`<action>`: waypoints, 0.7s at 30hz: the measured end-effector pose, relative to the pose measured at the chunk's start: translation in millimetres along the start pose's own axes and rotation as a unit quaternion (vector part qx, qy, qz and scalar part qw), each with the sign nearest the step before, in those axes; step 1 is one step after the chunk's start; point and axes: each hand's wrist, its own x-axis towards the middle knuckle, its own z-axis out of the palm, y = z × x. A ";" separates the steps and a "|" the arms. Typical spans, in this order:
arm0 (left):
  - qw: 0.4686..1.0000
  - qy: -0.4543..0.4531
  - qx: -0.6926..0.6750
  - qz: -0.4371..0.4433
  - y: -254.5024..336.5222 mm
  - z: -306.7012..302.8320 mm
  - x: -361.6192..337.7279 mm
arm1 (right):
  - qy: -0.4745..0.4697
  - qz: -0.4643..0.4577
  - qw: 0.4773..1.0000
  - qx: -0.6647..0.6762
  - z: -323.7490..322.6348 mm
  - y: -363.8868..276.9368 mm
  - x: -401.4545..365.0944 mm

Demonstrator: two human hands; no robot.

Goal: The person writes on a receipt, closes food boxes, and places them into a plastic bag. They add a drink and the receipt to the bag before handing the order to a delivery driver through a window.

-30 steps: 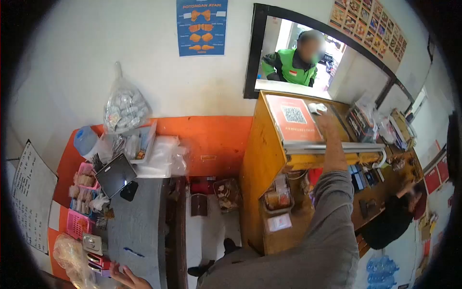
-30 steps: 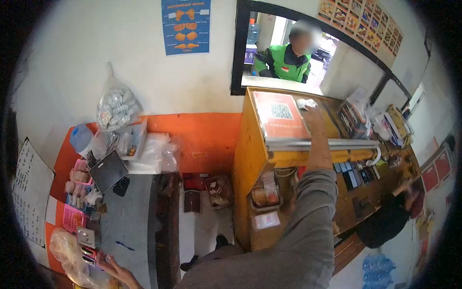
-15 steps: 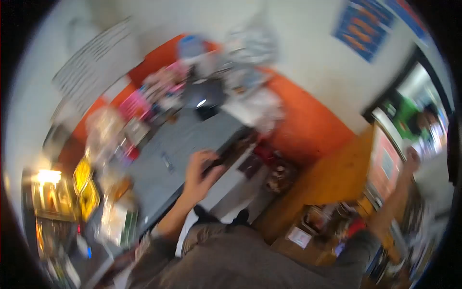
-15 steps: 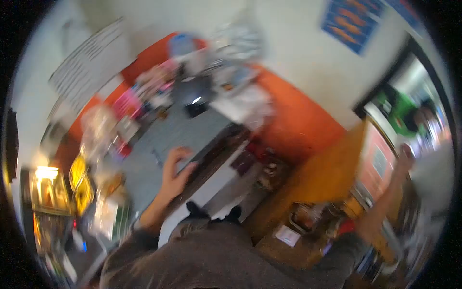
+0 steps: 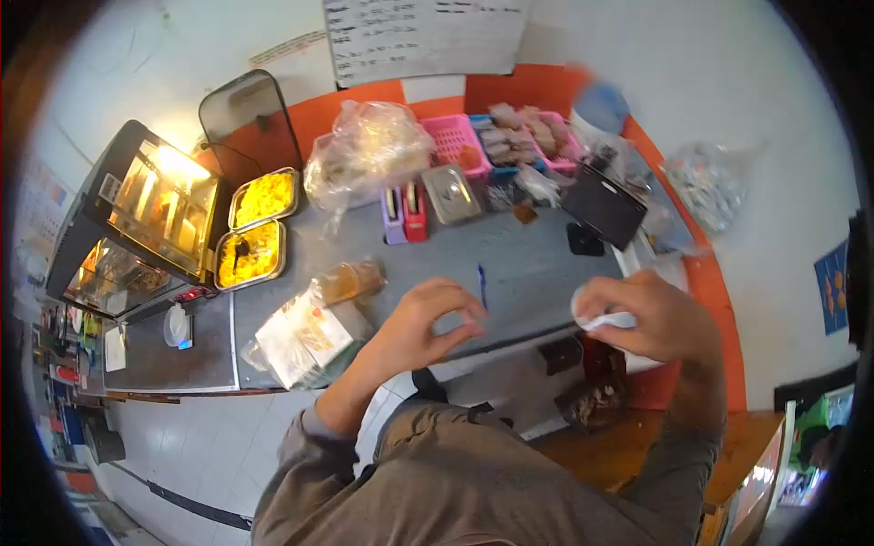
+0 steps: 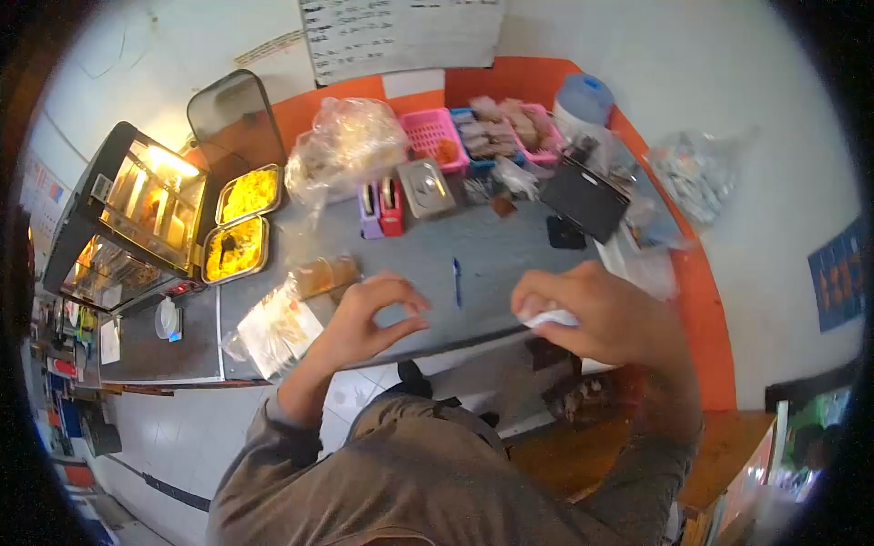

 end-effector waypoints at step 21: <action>0.904 -0.080 -0.380 -0.176 -214.7 -54.4 -128.3 | -0.005 -0.073 0.966 0.249 133.7 65.5 372.9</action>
